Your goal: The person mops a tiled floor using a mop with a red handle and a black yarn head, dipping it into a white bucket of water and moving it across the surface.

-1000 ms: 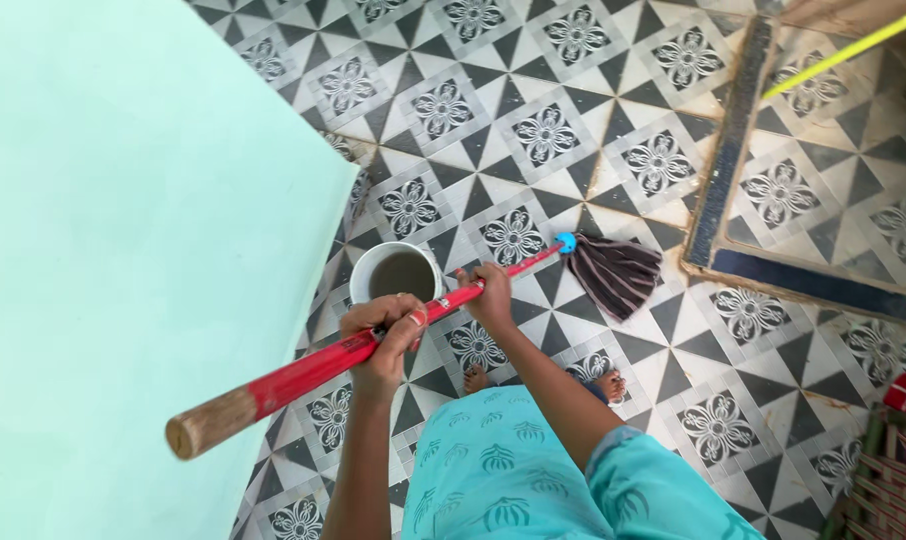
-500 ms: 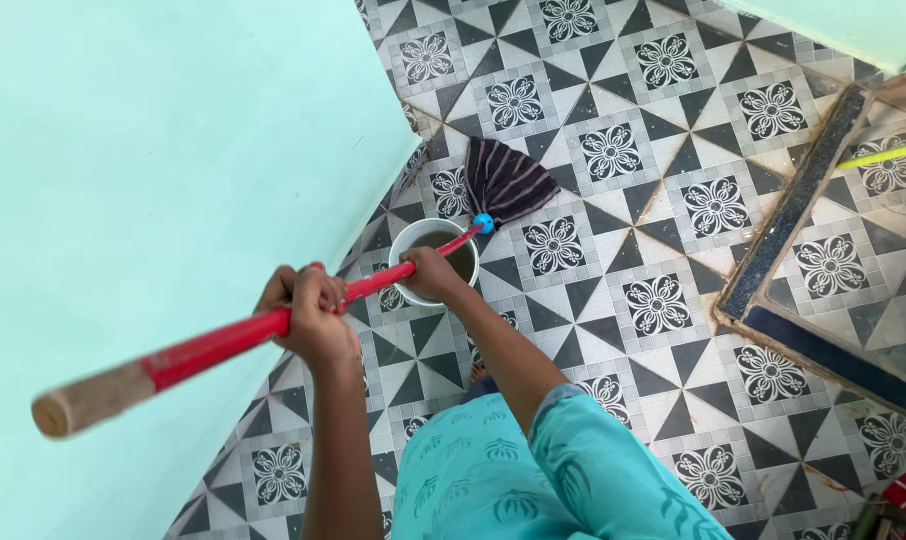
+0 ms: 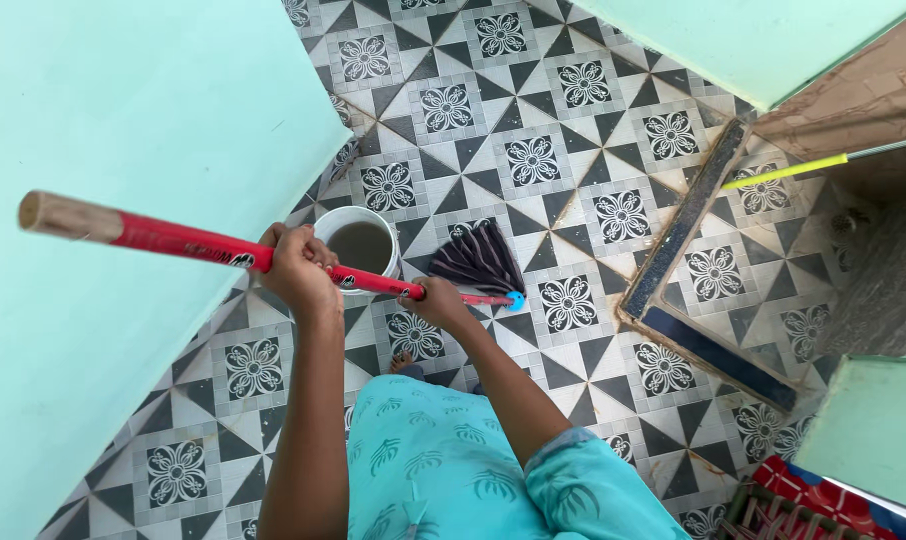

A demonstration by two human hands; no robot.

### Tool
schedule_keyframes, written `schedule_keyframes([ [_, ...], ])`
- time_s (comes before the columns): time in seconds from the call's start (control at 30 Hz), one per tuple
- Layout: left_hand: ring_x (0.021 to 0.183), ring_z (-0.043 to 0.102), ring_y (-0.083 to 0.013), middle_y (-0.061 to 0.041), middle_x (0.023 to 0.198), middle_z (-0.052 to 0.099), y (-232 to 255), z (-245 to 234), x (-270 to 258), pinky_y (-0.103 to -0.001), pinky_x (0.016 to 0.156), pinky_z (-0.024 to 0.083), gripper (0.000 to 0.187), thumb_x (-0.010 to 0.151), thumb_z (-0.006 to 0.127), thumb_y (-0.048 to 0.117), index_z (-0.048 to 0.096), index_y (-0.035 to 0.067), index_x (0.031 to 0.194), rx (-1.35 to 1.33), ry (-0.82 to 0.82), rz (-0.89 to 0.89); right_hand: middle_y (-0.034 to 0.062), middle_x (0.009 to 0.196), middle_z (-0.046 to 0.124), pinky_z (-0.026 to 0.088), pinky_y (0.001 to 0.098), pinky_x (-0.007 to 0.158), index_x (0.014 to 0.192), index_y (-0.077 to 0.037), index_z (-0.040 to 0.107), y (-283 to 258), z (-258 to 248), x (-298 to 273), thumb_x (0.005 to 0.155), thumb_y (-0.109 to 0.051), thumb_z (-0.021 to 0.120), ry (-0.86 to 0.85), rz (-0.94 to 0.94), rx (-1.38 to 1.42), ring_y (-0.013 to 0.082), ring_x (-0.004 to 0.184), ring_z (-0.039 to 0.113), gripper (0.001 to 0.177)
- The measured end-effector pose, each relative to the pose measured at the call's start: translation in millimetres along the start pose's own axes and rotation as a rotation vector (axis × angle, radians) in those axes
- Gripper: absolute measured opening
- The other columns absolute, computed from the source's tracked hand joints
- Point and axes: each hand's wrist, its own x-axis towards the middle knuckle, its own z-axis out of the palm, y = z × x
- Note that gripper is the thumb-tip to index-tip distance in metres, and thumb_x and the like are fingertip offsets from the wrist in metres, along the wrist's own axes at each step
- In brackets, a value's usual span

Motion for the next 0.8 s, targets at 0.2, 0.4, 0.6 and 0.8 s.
schedule_keyframes([
  [0.2, 0.038, 0.04, -0.0095, 0.001, 0.053, 0.044, -104.9, 23.3, -48.5, -0.027, 0.038, 0.034, 0.02, 0.08, 0.061, 0.0, 0.049, 0.011, 0.069, 0.018, -0.116, -0.265, 0.0123, 0.067, 0.068, 0.051, 0.0423, 0.065, 0.094, -0.007, 0.075, 101.8, -49.8, -78.6, 0.08, -0.043, 0.079, -0.009, 0.215, -0.02, 0.0277, 0.063, 0.067, 0.038],
  [0.4, 0.043, 0.048, -0.0105, 0.0, 0.054, 0.049, -216.1, 63.4, -142.9, -0.026, 0.044, 0.04, 0.022, 0.082, 0.062, 0.003, 0.051, 0.01, 0.064, 0.233, -0.515, -0.602, 0.0143, 0.061, 0.067, 0.053, 0.0438, 0.061, 0.089, -0.003, 0.073, 204.3, -97.6, -179.0, 0.085, -0.044, 0.075, 0.284, 0.491, 0.021, 0.0301, 0.061, 0.07, 0.041],
  [0.6, 0.05, 0.046, -0.0082, 0.002, 0.055, 0.047, -253.2, 84.3, -198.2, -0.026, 0.051, 0.043, 0.035, 0.083, 0.066, 0.003, 0.042, 0.012, 0.059, 0.278, -0.975, -0.864, 0.0208, 0.069, 0.068, 0.054, 0.0492, 0.068, 0.082, -0.005, 0.074, 211.5, -97.3, -225.6, 0.083, -0.046, 0.077, 0.835, 0.576, -0.117, 0.0427, 0.072, 0.07, 0.041],
  [0.8, 0.05, 0.048, -0.0102, 0.001, 0.053, 0.044, -209.8, 86.0, -156.6, -0.028, 0.05, 0.036, 0.031, 0.081, 0.069, 0.0, 0.048, 0.007, 0.06, 0.192, -1.214, -0.773, 0.0198, 0.067, 0.065, 0.05, 0.0511, 0.064, 0.071, -0.003, 0.065, 184.1, -62.9, -171.0, 0.079, -0.04, 0.081, 1.133, 0.69, -0.102, 0.0428, 0.066, 0.064, 0.041],
])
